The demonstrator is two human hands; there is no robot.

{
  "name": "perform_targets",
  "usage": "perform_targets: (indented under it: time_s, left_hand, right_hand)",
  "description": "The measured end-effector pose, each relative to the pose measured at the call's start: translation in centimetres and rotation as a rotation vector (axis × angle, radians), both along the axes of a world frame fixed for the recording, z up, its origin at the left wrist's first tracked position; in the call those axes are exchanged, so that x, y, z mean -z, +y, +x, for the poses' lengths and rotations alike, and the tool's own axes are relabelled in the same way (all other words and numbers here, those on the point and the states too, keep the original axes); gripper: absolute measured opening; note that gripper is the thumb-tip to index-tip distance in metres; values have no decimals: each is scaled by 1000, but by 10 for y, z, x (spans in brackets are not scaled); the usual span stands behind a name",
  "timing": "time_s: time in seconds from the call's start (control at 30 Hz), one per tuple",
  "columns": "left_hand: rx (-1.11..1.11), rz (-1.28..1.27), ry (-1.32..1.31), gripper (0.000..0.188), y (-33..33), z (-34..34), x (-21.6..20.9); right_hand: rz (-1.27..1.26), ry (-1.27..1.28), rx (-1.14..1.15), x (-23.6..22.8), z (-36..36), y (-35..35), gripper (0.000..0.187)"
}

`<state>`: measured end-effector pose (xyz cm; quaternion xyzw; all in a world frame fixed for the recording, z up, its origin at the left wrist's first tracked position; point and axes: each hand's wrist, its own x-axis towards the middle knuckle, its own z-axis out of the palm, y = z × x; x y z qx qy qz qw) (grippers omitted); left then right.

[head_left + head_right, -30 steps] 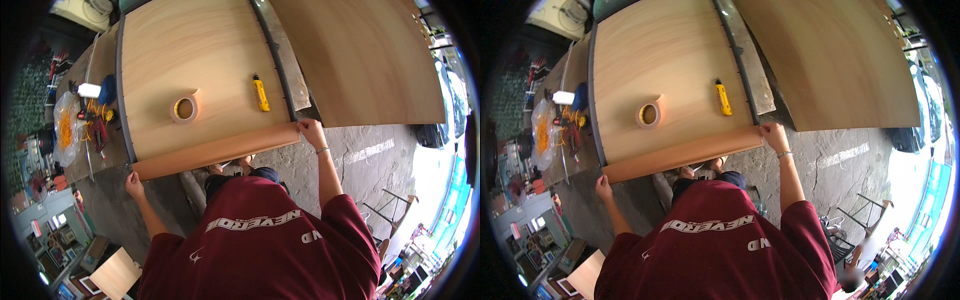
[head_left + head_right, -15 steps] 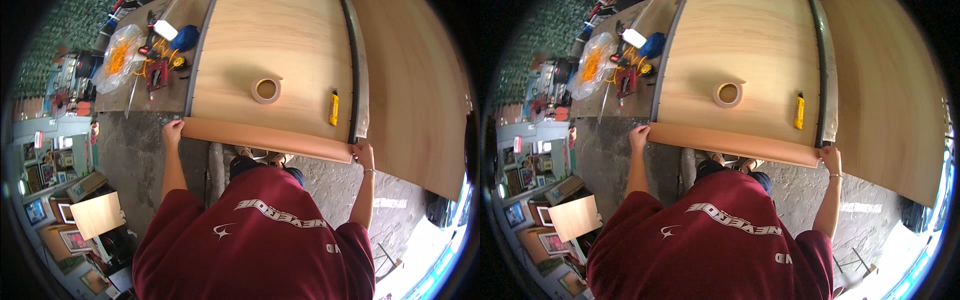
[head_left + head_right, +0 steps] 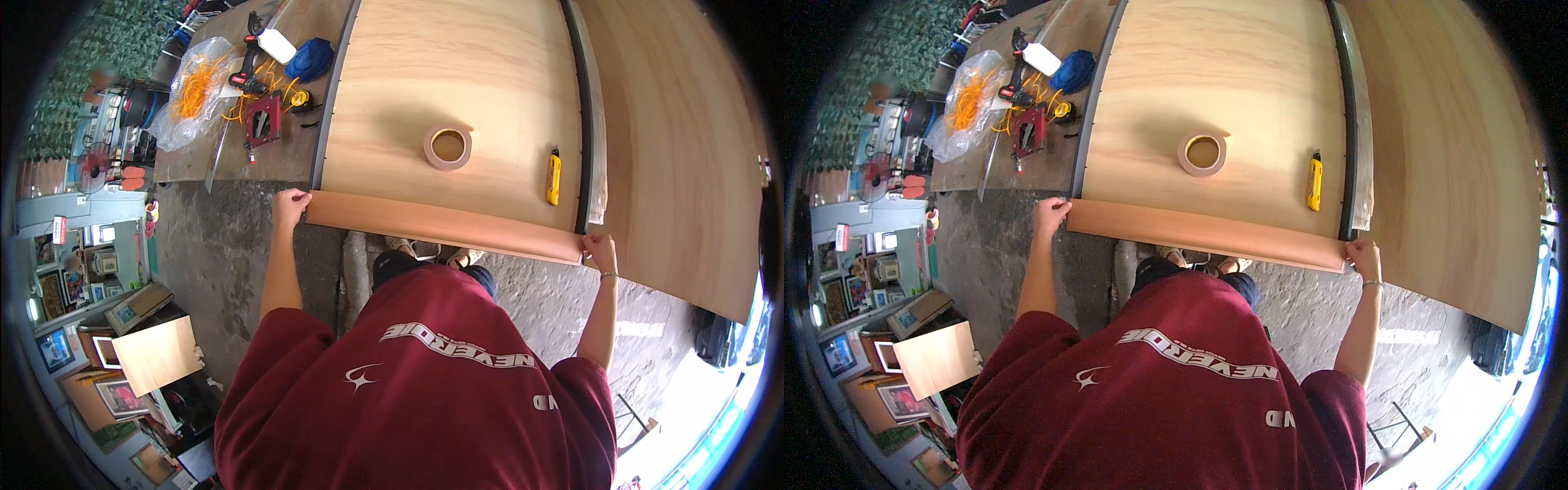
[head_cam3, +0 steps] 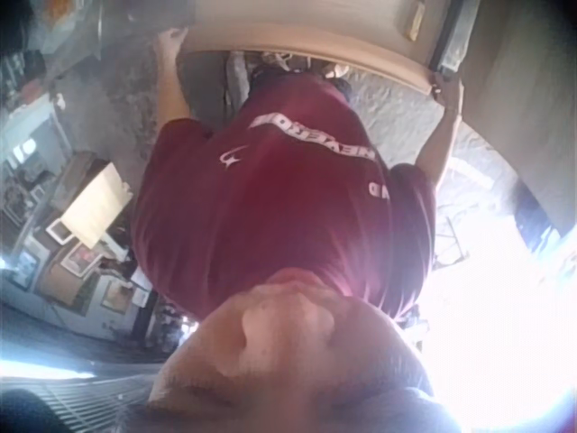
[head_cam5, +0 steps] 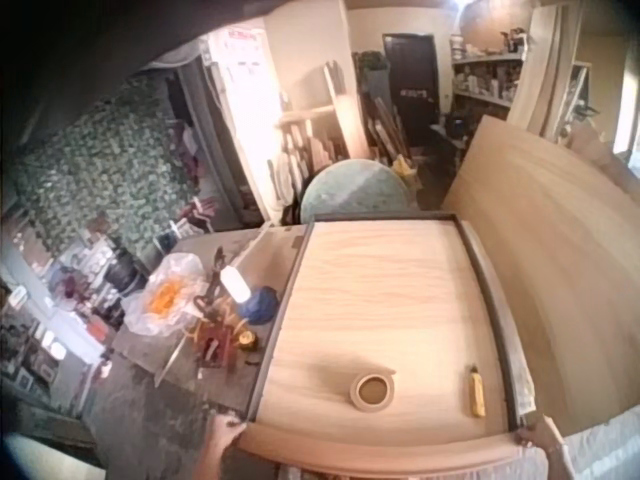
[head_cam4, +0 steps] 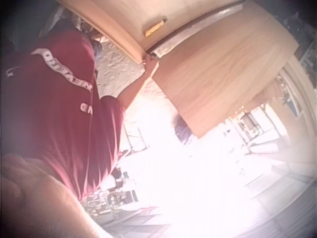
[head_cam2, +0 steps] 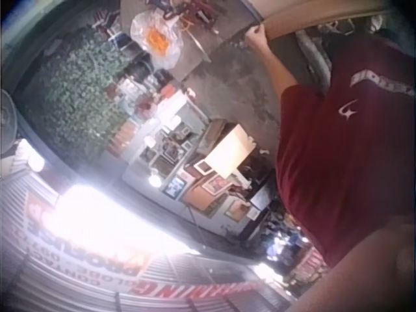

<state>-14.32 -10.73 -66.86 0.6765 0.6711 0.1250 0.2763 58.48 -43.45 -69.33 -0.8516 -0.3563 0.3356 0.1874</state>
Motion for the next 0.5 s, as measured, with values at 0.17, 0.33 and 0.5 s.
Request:
perform_targets:
  time_s: [0.17,0.33,0.5]
  left_hand:
    - [-52,-48,-3,22,-18,-12,2]
    - [53,-13,5,22,-21,-11,-1]
    - [-20,-115,-120,23,-33,-37,14]
  right_hand:
    - [-24,-34,0,3,-9,-15,29]
    - [-37,-48,4,6,-17,-44,33]
    - [-59,-117,-42,1,-22,-44,32]
